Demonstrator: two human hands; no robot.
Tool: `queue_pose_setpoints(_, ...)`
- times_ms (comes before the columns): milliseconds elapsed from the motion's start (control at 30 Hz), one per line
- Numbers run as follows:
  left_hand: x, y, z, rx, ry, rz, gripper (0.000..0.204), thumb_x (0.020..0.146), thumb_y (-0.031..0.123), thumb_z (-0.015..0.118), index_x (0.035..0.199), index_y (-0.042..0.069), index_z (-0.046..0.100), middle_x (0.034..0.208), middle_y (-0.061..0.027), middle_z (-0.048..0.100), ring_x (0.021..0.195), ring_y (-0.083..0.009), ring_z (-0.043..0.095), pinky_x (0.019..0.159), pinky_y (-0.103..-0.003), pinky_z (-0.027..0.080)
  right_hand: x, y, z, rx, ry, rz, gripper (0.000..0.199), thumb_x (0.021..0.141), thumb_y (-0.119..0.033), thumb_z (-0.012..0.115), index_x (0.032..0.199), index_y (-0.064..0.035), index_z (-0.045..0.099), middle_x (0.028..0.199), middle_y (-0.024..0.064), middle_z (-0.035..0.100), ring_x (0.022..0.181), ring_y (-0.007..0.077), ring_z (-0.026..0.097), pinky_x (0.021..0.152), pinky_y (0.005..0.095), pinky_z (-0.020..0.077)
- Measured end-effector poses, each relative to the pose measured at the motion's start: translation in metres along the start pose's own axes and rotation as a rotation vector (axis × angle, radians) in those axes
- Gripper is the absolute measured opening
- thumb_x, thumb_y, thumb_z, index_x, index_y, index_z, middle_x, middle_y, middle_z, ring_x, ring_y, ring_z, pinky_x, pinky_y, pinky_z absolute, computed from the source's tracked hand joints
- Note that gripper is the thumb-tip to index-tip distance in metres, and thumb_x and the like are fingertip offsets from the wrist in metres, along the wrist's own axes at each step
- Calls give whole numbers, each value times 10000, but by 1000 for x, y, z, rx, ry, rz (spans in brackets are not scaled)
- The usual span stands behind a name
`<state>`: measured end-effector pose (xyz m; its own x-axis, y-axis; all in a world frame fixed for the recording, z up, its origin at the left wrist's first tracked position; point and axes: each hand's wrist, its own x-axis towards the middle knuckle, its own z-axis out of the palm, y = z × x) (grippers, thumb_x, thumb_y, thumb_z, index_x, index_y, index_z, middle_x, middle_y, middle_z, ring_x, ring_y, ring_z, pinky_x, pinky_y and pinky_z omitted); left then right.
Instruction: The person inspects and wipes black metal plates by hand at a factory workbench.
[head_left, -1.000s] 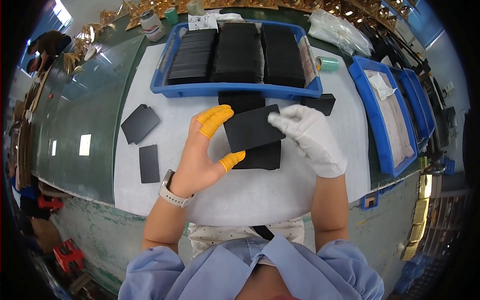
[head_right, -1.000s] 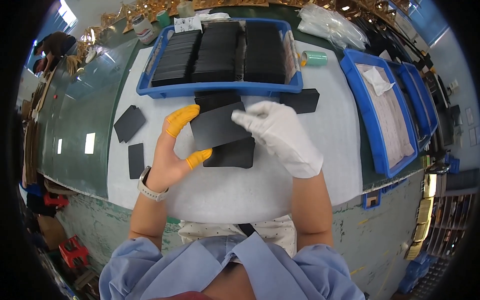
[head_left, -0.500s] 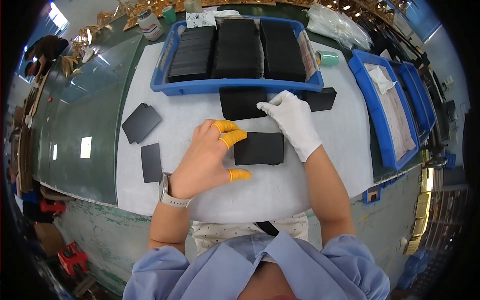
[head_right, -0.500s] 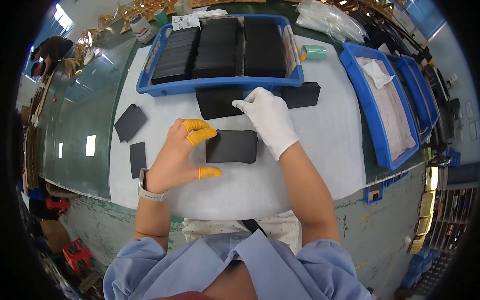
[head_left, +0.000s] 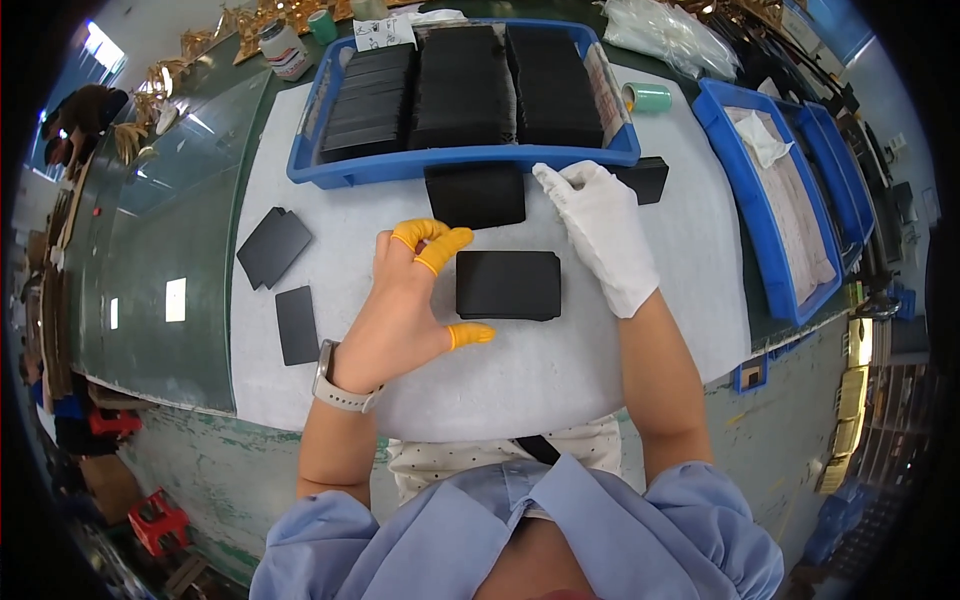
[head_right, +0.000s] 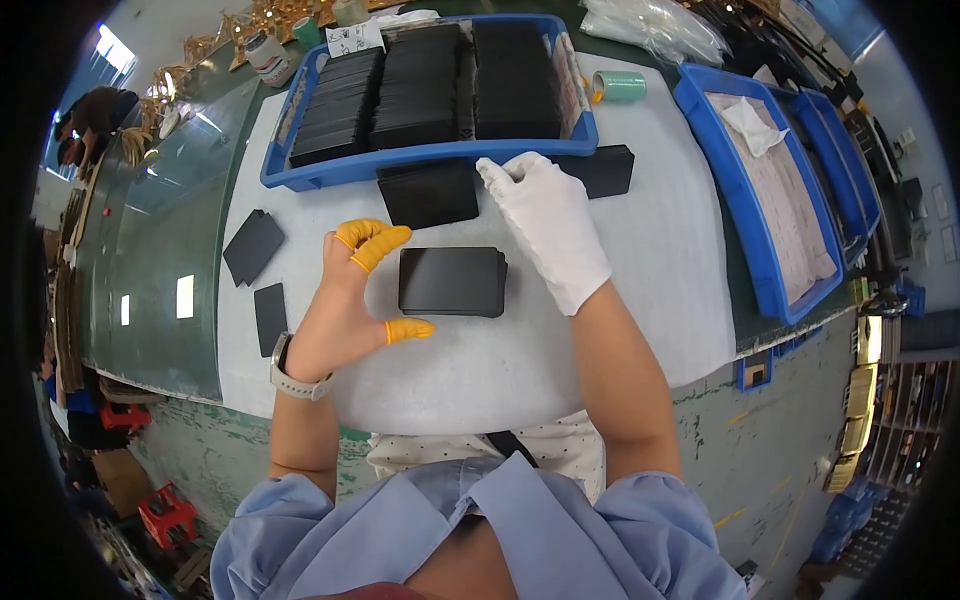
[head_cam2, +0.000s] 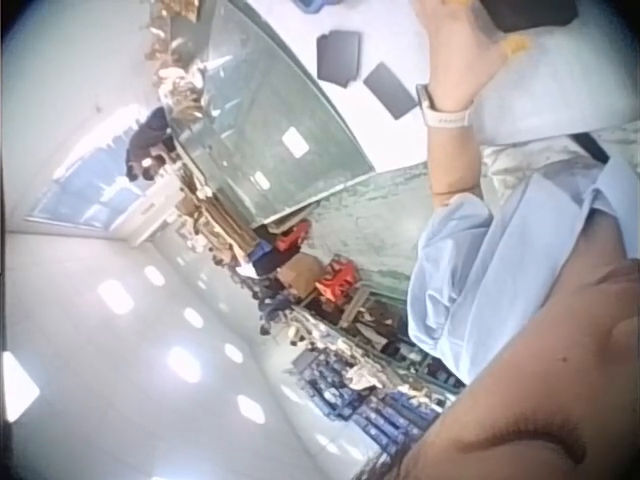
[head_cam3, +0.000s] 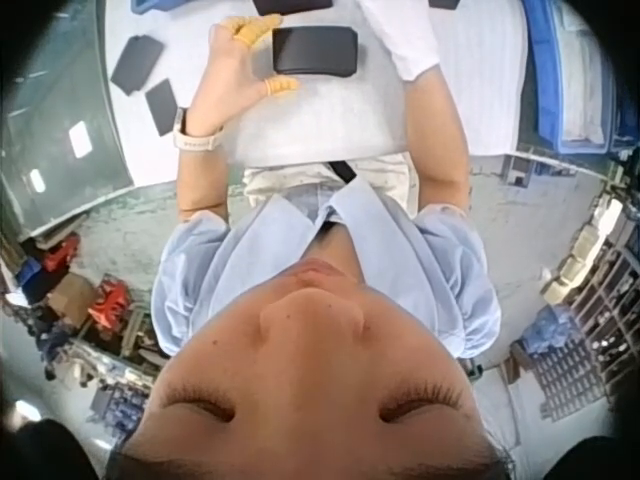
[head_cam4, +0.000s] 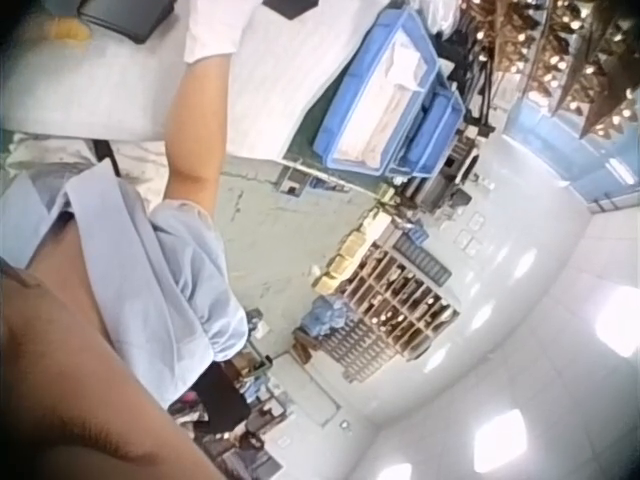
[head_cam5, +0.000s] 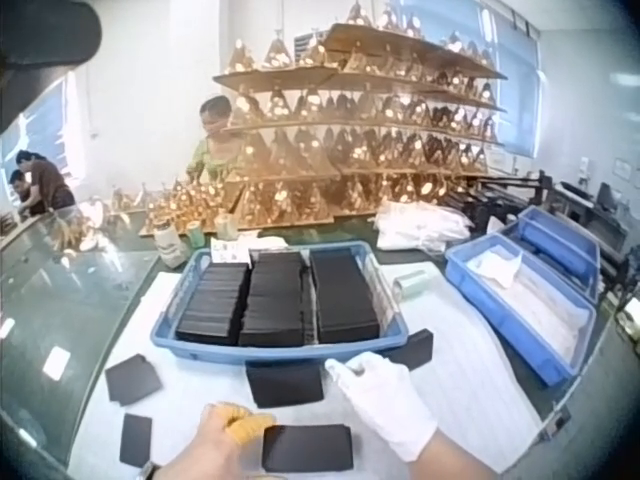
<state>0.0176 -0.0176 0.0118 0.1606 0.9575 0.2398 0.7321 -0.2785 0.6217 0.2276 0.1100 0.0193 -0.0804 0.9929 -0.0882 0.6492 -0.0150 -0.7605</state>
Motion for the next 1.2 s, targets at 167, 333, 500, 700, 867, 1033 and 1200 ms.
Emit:
queue_pose_setpoints(167, 2, -10, 1, 26, -89, 7, 852, 667, 307, 992, 1379, -2, 642, 1244, -164, 559, 1162, -332, 457, 1033, -432, 387, -2, 0, 1, 17, -12, -21, 461, 1018, -443, 683, 1003, 13, 751, 873, 193, 752, 836, 333, 726, 806, 394, 565)
queue_pose_setpoints(333, 1, -10, 4, 23, -115, -52, 816, 667, 325, 991, 1340, -4, 667, 1242, -153, 557, 1163, -324, 455, 1015, -427, 372, -3, 1, 0, 15, -9, -6, 474, 1016, -450, 685, 1008, 19, 753, 885, 200, 753, 850, 342, 727, 814, 396, 568)
queue_pose_setpoints(500, 0, -3, 1, 51, -38, -24, 786, 658, 350, 994, 1312, 33, 697, 1230, -131, 576, 1173, -301, 483, 1029, -429, 333, -3, 3, 1, -16, 8, -51, 475, 1017, -455, 679, 1011, 13, 757, 898, 201, 757, 872, 354, 731, 822, 404, 569)
queue_pose_setpoints(700, 0, -5, 2, 61, -73, -31, 798, 638, 378, 996, 1304, 48, 705, 1235, -115, 593, 1184, -293, 500, 1037, -431, 331, -3, 1, -2, -24, 0, -31, 469, 1021, -451, 675, 1008, 10, 757, 895, 200, 756, 863, 350, 732, 816, 408, 569)
queue_pose_setpoints(867, 3, -7, 2, 45, -48, -8, 794, 634, 379, 998, 1302, 63, 708, 1242, -115, 596, 1196, -294, 506, 1035, -425, 335, -1, 0, -5, -1, -14, -11, 470, 1021, -451, 674, 1003, 11, 756, 896, 202, 755, 862, 348, 734, 818, 399, 571)
queue_pose_setpoints(1033, -4, -7, -13, 9, -7, -86, 748, 670, 364, 982, 1303, 85, 698, 1262, -123, 598, 1218, -306, 511, 1035, -432, 340, -5, -14, 2, 57, 3, -17, 432, 1009, -415, 692, 974, 12, 746, 807, 175, 743, 763, 297, 741, 743, 376, 578)
queue_pose_setpoints(1200, -6, -5, -10, -74, 50, 56, 737, 656, 346, 980, 1279, 105, 669, 1241, -90, 626, 1194, -306, 566, 989, -444, 367, -10, -3, 6, 172, 99, -22, 344, 985, -311, 754, 876, 13, 727, 718, 80, 676, 635, 131, 599, 629, 326, 503)
